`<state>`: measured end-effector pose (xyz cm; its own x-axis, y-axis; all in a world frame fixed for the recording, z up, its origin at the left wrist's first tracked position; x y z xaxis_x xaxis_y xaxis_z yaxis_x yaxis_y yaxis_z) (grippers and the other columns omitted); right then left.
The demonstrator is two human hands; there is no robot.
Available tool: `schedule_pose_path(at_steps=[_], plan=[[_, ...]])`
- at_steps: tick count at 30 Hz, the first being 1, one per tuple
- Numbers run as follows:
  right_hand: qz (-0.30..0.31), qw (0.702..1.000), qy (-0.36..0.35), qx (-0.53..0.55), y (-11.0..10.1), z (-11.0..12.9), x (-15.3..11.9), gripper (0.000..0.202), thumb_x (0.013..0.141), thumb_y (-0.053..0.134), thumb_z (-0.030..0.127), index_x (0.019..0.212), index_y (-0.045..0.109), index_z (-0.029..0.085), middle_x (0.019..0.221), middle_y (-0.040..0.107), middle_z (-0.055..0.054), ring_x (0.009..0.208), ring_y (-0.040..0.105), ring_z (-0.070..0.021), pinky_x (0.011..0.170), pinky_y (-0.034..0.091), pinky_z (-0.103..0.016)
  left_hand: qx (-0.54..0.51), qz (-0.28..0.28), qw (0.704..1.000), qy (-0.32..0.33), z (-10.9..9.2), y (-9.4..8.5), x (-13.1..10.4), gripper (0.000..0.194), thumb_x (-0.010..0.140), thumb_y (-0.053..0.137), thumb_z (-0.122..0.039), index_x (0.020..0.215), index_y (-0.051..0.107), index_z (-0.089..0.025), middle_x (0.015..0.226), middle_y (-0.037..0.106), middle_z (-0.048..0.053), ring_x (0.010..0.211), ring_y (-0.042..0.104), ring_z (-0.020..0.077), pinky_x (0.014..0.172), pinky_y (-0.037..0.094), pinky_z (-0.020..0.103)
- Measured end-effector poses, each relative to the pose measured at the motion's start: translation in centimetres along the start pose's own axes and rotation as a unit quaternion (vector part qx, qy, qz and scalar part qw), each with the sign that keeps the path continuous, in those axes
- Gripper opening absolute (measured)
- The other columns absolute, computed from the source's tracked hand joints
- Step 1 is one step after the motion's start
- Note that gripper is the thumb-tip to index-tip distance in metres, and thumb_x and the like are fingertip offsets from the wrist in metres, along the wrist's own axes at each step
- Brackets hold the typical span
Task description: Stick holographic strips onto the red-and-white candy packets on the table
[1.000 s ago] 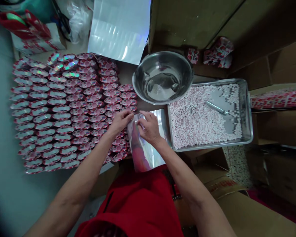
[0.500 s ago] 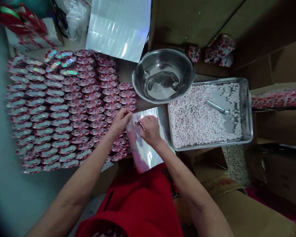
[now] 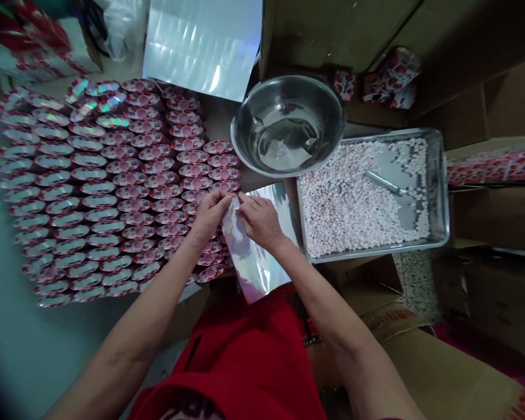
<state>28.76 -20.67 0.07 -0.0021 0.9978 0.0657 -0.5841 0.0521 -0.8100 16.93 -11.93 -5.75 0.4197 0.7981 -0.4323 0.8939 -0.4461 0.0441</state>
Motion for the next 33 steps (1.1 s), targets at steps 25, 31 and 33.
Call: schedule_pose_path(at_steps=[25,31,33], plan=[[-0.168,0.979,0.05,0.102,-3.6,2.3,-3.9,0.011,0.097,0.067,0.024,0.092,0.076,0.028,0.09,0.066,-0.005,0.089,0.06,-0.0219,0.079,0.048,-0.037,0.18,-0.014,0.979,0.091,-2.5,0.0,-0.7,0.017,0.093,0.056,-0.02,0.077,0.053,-0.021,0.075,0.059,-0.001,0.073,0.054,0.0155,0.07,0.042,0.028],[-0.181,0.977,0.053,0.102,-5.4,4.8,-5.7,0.01,0.094,0.071,0.025,0.087,0.077,0.027,0.065,0.057,0.002,0.065,0.051,-0.016,0.068,0.04,-0.034,0.281,-0.077,0.947,0.137,-3.6,-0.5,0.3,0.014,0.094,0.061,-0.021,0.08,0.063,-0.02,0.089,0.066,0.005,0.091,0.06,0.0221,0.09,0.046,0.036],[-0.192,0.96,0.124,0.163,-6.5,5.8,-6.3,0.006,0.092,0.074,0.029,0.088,0.077,0.026,0.059,0.051,0.005,0.056,0.044,-0.0136,0.061,0.037,-0.031,0.307,-0.096,0.936,0.146,-4.2,-0.7,0.6,0.009,0.093,0.067,-0.025,0.086,0.069,-0.02,0.096,0.067,0.008,0.101,0.061,0.0255,0.1,0.044,0.04]])
Point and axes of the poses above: each hand's wrist, its own x-axis towards the middle knuckle, its own y-axis out of the palm, z = x × y, the point moved 7 cm from there along x, towards the middle knuckle
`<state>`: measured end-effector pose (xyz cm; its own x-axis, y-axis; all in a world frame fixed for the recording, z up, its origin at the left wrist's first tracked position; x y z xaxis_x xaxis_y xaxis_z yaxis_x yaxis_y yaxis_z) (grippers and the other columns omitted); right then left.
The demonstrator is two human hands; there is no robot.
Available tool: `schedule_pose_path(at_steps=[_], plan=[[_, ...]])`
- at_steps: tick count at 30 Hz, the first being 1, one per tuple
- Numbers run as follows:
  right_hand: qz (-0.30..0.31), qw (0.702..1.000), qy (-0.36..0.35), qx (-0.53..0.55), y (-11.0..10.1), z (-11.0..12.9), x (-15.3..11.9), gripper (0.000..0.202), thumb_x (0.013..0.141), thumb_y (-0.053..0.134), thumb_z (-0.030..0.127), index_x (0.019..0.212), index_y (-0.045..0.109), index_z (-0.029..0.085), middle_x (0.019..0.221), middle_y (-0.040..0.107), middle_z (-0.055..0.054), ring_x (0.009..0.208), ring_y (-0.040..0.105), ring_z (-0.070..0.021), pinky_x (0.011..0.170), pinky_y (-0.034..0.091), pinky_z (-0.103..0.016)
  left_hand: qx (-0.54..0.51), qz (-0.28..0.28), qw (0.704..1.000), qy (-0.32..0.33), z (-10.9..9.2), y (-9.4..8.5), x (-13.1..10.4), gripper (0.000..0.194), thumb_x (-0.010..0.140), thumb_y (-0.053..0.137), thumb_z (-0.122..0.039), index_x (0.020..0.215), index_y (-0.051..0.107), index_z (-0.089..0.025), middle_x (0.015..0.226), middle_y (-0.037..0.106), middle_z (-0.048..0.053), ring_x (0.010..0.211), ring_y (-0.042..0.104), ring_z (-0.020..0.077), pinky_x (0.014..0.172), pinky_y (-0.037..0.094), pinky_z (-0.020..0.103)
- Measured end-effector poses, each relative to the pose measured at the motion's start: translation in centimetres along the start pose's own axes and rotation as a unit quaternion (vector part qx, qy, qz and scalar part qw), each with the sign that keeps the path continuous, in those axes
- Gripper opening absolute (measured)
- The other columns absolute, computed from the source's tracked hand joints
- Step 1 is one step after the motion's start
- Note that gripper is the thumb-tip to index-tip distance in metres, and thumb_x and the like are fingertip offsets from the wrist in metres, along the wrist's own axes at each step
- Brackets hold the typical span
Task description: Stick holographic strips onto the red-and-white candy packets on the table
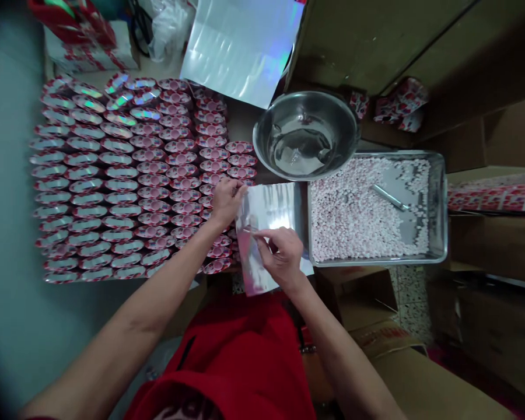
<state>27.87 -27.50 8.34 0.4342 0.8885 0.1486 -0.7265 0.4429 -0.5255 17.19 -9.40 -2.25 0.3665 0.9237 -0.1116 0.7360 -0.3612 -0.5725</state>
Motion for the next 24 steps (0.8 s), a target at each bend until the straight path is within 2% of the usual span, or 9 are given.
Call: schedule_pose_path(at_steps=[2,5,6,8,11,13,15,18,24], plan=[[-0.024,0.987,0.137,0.085,-0.3,0.5,-0.5,0.01,0.089,0.077,0.036,0.088,0.076,0.026,0.057,0.046,0.006,0.053,0.037,-0.0125,0.054,0.032,-0.029,-0.012,-0.034,0.999,0.002,-0.2,-1.2,-0.3,0.015,0.091,0.073,-0.034,0.099,0.074,-0.021,0.108,0.067,0.011,0.113,0.06,0.0282,0.106,0.042,0.042],[-0.038,0.92,0.312,0.236,1.2,0.9,-1.1,0.023,0.077,0.086,0.043,0.081,0.074,0.024,0.06,0.048,0.005,0.053,0.033,-0.0108,0.049,0.025,-0.027,-0.12,-0.091,0.988,-0.036,0.4,-4.1,-3.3,0.037,0.091,0.073,-0.053,0.112,0.074,-0.023,0.119,0.068,0.011,0.119,0.06,0.0277,0.105,0.046,0.04],[-0.032,0.894,0.349,0.279,2.1,1.0,-1.2,0.026,0.072,0.088,0.043,0.078,0.072,0.023,0.06,0.049,0.005,0.053,0.031,-0.0097,0.048,0.022,-0.027,-0.178,-0.081,0.978,-0.071,0.9,-4.7,-4.8,0.043,0.091,0.069,-0.06,0.111,0.075,-0.022,0.115,0.071,0.01,0.114,0.063,0.0265,0.1,0.049,0.038],[-0.009,0.85,0.401,0.341,4.1,1.2,-1.4,0.032,0.064,0.091,0.043,0.075,0.07,0.021,0.056,0.045,0.007,0.05,0.025,-0.0074,0.047,0.017,-0.026,-0.316,0.002,0.934,-0.166,2.1,-4.6,-8.2,0.058,0.09,0.061,-0.074,0.105,0.075,-0.02,0.102,0.075,0.01,0.096,0.07,0.0238,0.084,0.055,0.035],[0.028,0.814,0.437,0.381,6.4,1.6,-1.9,0.037,0.058,0.093,0.042,0.073,0.067,0.02,0.05,0.034,0.012,0.047,0.017,-0.0053,0.045,0.012,-0.025,-0.481,0.112,0.821,-0.288,3.0,-4.0,-13.1,0.073,0.079,0.061,-0.086,0.098,0.075,-0.017,0.09,0.077,0.012,0.079,0.073,0.0217,0.071,0.057,0.032],[0.041,0.806,0.447,0.387,7.5,1.9,-2.4,0.039,0.057,0.094,0.041,0.073,0.065,0.02,0.049,0.031,0.013,0.046,0.016,-0.0047,0.044,0.012,-0.024,-0.537,0.108,0.774,-0.317,3.5,-4.6,-15.0,0.071,0.073,0.07,-0.084,0.095,0.075,-0.016,0.09,0.078,0.012,0.079,0.075,0.0208,0.072,0.059,0.031],[0.052,0.8,0.457,0.386,8.4,2.2,-3.2,0.04,0.058,0.095,0.04,0.074,0.065,0.02,0.048,0.03,0.014,0.045,0.015,-0.0044,0.043,0.013,-0.022,-0.555,0.086,0.764,-0.317,4.0,-5.5,-16.0,0.061,0.066,0.086,-0.071,0.092,0.075,-0.017,0.09,0.078,0.009,0.079,0.075,0.0193,0.073,0.06,0.029],[0.069,0.792,0.469,0.386,9.8,2.5,-4.5,0.041,0.057,0.096,0.039,0.074,0.064,0.02,0.047,0.028,0.015,0.045,0.015,-0.0039,0.042,0.016,-0.021,-0.546,0.061,0.774,-0.315,5.1,-6.4,-17.1,0.051,0.056,0.098,-0.048,0.088,0.074,-0.017,0.084,0.077,0.005,0.074,0.073,0.0165,0.073,0.06,0.028],[0.092,0.798,0.469,0.368,12.0,3.3,-6.7,0.04,0.059,0.097,0.039,0.072,0.064,0.02,0.047,0.028,0.014,0.043,0.016,-0.004,0.04,0.016,-0.021,-0.536,0.005,0.774,-0.338,7.6,-7.4,-19.2,0.046,0.051,0.099,-0.043,0.076,0.07,-0.016,0.072,0.072,0.002,0.063,0.066,0.013,0.063,0.055,0.026]])
Point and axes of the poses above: each hand's wrist, its own x-axis towards the middle knuckle, its own y-axis out of the palm, z = x × y, the point moved 7 cm from there along x, towards the middle knuckle
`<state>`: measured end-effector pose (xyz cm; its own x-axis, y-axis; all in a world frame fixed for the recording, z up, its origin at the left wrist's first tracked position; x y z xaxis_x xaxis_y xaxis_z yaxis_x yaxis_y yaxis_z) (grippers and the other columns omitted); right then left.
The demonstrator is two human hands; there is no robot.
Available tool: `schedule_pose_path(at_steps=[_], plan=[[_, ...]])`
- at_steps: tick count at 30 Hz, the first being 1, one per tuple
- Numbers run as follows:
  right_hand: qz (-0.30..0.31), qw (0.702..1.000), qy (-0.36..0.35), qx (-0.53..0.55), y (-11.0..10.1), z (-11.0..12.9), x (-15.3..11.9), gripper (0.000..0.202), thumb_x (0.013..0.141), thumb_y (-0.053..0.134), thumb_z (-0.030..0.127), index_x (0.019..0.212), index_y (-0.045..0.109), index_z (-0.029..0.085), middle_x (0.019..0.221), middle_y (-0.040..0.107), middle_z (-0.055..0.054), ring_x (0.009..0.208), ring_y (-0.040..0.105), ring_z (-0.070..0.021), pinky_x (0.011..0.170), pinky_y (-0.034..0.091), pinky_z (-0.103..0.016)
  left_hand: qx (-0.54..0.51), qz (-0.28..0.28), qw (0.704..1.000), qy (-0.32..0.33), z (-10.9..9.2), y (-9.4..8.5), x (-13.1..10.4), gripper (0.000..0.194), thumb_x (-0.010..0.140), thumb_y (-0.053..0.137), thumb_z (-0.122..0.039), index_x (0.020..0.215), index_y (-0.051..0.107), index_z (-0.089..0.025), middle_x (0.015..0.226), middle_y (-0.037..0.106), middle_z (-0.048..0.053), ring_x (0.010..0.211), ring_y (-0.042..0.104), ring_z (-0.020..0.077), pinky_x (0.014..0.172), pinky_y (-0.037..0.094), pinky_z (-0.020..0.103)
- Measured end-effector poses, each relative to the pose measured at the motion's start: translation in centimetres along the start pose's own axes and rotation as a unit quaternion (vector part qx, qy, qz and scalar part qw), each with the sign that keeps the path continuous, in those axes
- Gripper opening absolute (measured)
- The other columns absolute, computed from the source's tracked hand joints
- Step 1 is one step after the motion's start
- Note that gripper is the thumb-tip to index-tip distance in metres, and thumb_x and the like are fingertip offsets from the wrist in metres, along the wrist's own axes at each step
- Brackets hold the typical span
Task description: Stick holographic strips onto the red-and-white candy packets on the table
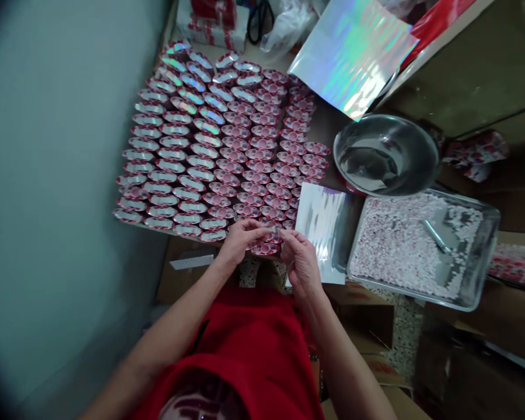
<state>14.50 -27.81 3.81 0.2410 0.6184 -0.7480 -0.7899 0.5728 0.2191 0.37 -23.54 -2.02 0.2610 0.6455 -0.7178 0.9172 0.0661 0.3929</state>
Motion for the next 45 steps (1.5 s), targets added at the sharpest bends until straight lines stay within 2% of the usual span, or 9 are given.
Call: schedule_pose_path(at_steps=[4,7,11,16,19,21,35,40,45], plan=[[-0.018,0.999,-0.019,-0.028,1.1,-1.4,-0.9,0.036,0.059,0.097,0.038,0.077,0.071,0.02,0.05,0.04,0.011,0.043,0.024,-0.0049,0.039,0.019,-0.021,-0.014,-0.023,1.0,-0.008,0.5,-2.4,-1.3,0.048,0.053,0.096,-0.048,0.077,0.069,-0.017,0.074,0.07,0.001,0.063,0.064,0.0119,0.061,0.054,0.025],[-0.048,0.996,-0.046,-0.055,2.1,-3.0,-0.4,0.033,0.06,0.095,0.038,0.08,0.076,0.02,0.059,0.058,0.005,0.048,0.043,-0.0083,0.043,0.033,-0.023,0.01,-0.052,0.999,0.001,0.2,-5.4,-2.1,0.048,0.06,0.091,-0.054,0.081,0.066,-0.019,0.075,0.068,-0.001,0.063,0.061,0.0118,0.06,0.053,0.026],[-0.08,0.982,-0.139,-0.102,4.7,-5.3,2.1,0.026,0.064,0.09,0.038,0.078,0.079,0.019,0.076,0.074,-0.001,0.067,0.062,-0.0147,0.066,0.05,-0.028,0.147,-0.108,0.98,0.079,-2.5,-10.3,-2.2,0.032,0.077,0.079,-0.048,0.08,0.063,-0.021,0.075,0.063,-0.001,0.068,0.058,0.0145,0.067,0.05,0.029],[-0.091,0.966,-0.189,-0.151,8.7,-8.4,6.1,0.028,0.068,0.084,0.041,0.079,0.079,0.017,0.073,0.075,-0.002,0.069,0.063,-0.017,0.073,0.05,-0.031,0.405,-0.239,0.86,0.195,-7.7,-14.2,-1.1,0.018,0.083,0.076,-0.029,0.073,0.064,-0.021,0.087,0.062,0.005,0.091,0.06,0.0236,0.094,0.048,0.041],[-0.122,0.954,-0.199,-0.187,9.7,-9.4,7.5,0.028,0.069,0.079,0.042,0.081,0.079,0.016,0.077,0.076,-0.004,0.074,0.065,-0.0186,0.077,0.051,-0.032,0.489,-0.284,0.79,0.237,-9.2,-14.5,-0.4,0.018,0.082,0.079,-0.025,0.073,0.064,-0.022,0.101,0.061,0.01,0.109,0.057,0.0308,0.105,0.043,0.048],[-0.14,0.943,-0.203,-0.222,9.8,-9.7,8.0,0.029,0.071,0.077,0.042,0.083,0.079,0.016,0.08,0.077,-0.004,0.076,0.066,-0.0195,0.079,0.051,-0.032,0.513,-0.289,0.769,0.251,-9.4,-14.4,0.1,0.017,0.083,0.079,-0.025,0.075,0.065,-0.022,0.107,0.059,0.011,0.117,0.053,0.0338,0.108,0.041,0.05],[-0.195,0.891,-0.195,-0.361,9.9,-9.6,8.2,0.026,0.077,0.071,0.045,0.08,0.077,0.021,0.076,0.075,-0.003,0.069,0.064,-0.0205,0.074,0.047,-0.032,0.518,-0.278,0.769,0.251,-8.5,-14.3,1.0,0.017,0.085,0.076,-0.026,0.077,0.061,-0.022,0.114,0.057,0.014,0.123,0.049,0.0385,0.107,0.038,0.054],[-0.289,0.841,-0.176,-0.421,9.0,-8.3,8.2,0.037,0.06,0.085,0.045,0.082,0.065,0.023,0.079,0.071,-0.003,0.072,0.059,-0.0227,0.071,0.042,-0.032,0.492,-0.311,0.781,0.227,-9.0,-14.6,1.4,0.019,0.08,0.074,-0.02,0.083,0.056,-0.023,0.114,0.059,0.014,0.121,0.051,0.0385,0.104,0.041,0.053],[-0.281,0.862,-0.199,-0.373,9.7,-6.4,6.9,0.033,0.067,0.079,0.043,0.083,0.057,0.024,0.073,0.064,0.002,0.065,0.053,-0.0189,0.069,0.04,-0.03,0.405,-0.314,0.821,0.253,-10.9,-15.9,0.5,0.024,0.074,0.066,-0.006,0.083,0.053,-0.023,0.099,0.062,0.007,0.1,0.059,0.0256,0.096,0.046,0.04]])
Point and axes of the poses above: each hand's wrist, its own x-axis towards the middle knuckle, its own y-axis out of the palm, z = x × y, the point moved 7 cm from there along x, towards the middle knuckle
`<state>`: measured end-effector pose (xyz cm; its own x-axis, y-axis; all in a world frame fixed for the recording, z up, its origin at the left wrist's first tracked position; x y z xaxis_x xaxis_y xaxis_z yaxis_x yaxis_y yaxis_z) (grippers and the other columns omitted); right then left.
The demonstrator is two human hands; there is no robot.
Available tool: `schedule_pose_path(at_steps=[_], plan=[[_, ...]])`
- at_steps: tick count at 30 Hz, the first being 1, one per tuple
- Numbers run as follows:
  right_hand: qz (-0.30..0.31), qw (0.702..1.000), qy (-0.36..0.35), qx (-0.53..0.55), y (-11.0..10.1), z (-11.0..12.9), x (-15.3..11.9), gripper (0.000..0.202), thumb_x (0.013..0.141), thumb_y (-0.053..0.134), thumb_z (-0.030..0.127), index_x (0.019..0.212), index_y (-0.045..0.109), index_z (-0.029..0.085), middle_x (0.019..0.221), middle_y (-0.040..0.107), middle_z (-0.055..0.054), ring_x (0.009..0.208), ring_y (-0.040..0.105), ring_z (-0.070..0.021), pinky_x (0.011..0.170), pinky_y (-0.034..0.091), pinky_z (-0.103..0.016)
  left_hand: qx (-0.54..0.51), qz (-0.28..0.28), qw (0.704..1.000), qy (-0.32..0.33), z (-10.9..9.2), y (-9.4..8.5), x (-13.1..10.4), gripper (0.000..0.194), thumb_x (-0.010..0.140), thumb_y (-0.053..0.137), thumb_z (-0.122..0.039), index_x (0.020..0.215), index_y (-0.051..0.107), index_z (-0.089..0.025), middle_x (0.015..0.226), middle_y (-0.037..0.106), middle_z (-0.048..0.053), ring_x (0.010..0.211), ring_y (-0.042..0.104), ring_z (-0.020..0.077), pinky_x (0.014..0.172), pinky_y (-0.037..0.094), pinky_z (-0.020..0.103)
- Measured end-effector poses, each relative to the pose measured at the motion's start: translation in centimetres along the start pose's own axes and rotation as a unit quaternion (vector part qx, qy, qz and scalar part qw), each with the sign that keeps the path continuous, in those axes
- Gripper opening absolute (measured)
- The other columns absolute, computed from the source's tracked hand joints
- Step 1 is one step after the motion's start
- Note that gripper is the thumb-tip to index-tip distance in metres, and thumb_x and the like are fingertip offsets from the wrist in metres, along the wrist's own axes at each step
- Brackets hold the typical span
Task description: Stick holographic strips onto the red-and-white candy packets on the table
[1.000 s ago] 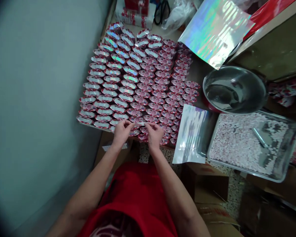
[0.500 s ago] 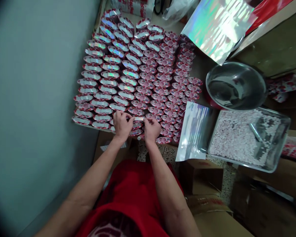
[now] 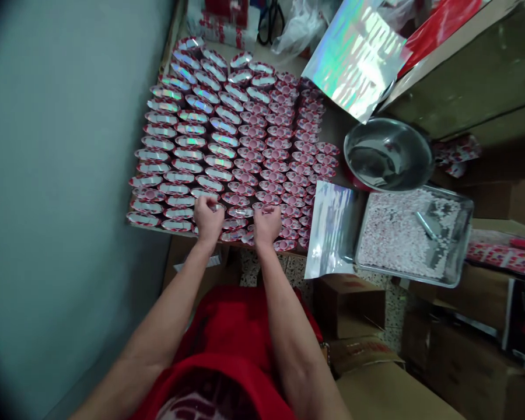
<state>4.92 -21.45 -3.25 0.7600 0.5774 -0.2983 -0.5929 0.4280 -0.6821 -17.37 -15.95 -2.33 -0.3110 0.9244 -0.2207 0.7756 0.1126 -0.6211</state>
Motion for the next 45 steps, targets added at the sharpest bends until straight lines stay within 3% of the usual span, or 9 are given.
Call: schedule_pose_path(at_steps=[2,4,8,11,17,21,23,29,45], plan=[[-0.006,0.998,-0.002,0.056,-0.5,0.9,-0.2,0.034,0.073,0.077,0.049,0.083,0.056,0.024,0.068,0.061,0.003,0.062,0.051,-0.0171,0.066,0.04,-0.029,-0.07,0.016,0.997,0.0,0.1,-1.1,-0.7,0.017,0.078,0.066,-0.011,0.087,0.057,-0.022,0.096,0.064,0.005,0.091,0.06,0.0207,0.091,0.048,0.035],[-0.016,0.994,-0.002,0.104,-0.6,1.8,-0.3,0.037,0.076,0.076,0.054,0.084,0.055,0.024,0.065,0.056,0.005,0.059,0.049,-0.0152,0.062,0.039,-0.028,-0.169,0.101,0.979,-0.062,1.0,-0.9,-2.2,0.015,0.084,0.071,-0.03,0.092,0.063,-0.021,0.091,0.067,0.004,0.08,0.061,0.0174,0.082,0.05,0.032],[-0.025,0.988,-0.007,0.149,0.3,3.0,0.1,0.043,0.078,0.076,0.06,0.084,0.054,0.023,0.064,0.052,0.008,0.056,0.046,-0.012,0.058,0.036,-0.026,-0.355,0.285,0.851,-0.263,2.3,1.5,-7.3,0.059,0.073,0.081,-0.067,0.102,0.069,-0.017,0.091,0.074,0.008,0.071,0.067,0.0152,0.07,0.054,0.028],[-0.019,0.987,-0.004,0.158,1.3,3.4,0.3,0.047,0.078,0.076,0.064,0.083,0.053,0.023,0.062,0.049,0.009,0.055,0.043,-0.0111,0.056,0.034,-0.025,-0.408,0.288,0.807,-0.314,2.1,2.6,-9.1,0.064,0.056,0.096,-0.057,0.099,0.071,-0.016,0.092,0.076,0.007,0.074,0.07,0.0152,0.075,0.058,0.03],[0.062,0.963,0.0,0.262,1.9,3.3,-0.3,0.047,0.076,0.079,0.061,0.086,0.053,0.023,0.06,0.047,0.011,0.053,0.042,-0.0095,0.053,0.034,-0.024,-0.407,0.21,0.844,-0.278,2.7,2.9,-6.9,0.046,0.065,0.09,-0.052,0.084,0.068,-0.017,0.078,0.068,0.0,0.067,0.062,0.012,0.07,0.055,0.027],[0.2,0.921,0.015,0.335,3.0,2.4,-0.8,0.06,0.058,0.092,0.037,0.103,0.057,0.021,0.073,0.066,0.007,0.066,0.061,-0.012,0.068,0.049,-0.025,-0.217,0.189,0.953,-0.097,1.9,1.1,-2.1,0.024,0.084,0.075,-0.04,0.079,0.065,-0.019,0.075,0.061,0.0,0.07,0.057,0.0141,0.074,0.051,0.029],[0.195,0.916,0.031,0.349,3.5,1.6,-0.6,0.057,0.056,0.09,0.032,0.101,0.058,0.02,0.075,0.07,0.005,0.068,0.064,-0.013,0.071,0.052,-0.027,-0.057,0.149,0.987,0.008,0.6,0.2,0.1,0.017,0.087,0.074,-0.033,0.078,0.068,-0.02,0.086,0.063,0.003,0.085,0.06,0.0187,0.086,0.05,0.033],[0.076,0.961,-0.009,0.264,4.8,1.1,0.0,0.039,0.065,0.081,0.033,0.092,0.055,0.022,0.071,0.068,0.005,0.066,0.065,-0.015,0.07,0.053,-0.029,0.192,0.077,0.97,0.125,-2.0,0.9,3.1,0.014,0.089,0.077,-0.035,0.085,0.073,-0.022,0.112,0.061,0.01,0.113,0.054,0.03,0.101,0.044,0.043],[0.054,0.992,-0.116,0.021,4.9,2.9,0.1,0.022,0.083,0.07,0.032,0.097,0.055,0.025,0.087,0.068,0.001,0.078,0.064,-0.0186,0.08,0.05,-0.032,0.235,0.081,0.963,0.102,-1.7,1.7,3.6,0.019,0.089,0.073,-0.038,0.093,0.065,-0.021,0.121,0.059,0.014,0.119,0.053,0.0351,0.103,0.044,0.05]])
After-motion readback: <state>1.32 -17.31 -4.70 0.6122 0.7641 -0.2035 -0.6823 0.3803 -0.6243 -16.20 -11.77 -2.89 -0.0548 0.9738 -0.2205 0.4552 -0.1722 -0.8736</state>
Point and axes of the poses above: each hand's wrist, its own x-axis towards the middle knuckle, its own y-axis out of the palm, z = x × y, the point moved 7 cm from there along x, towards the middle knuckle
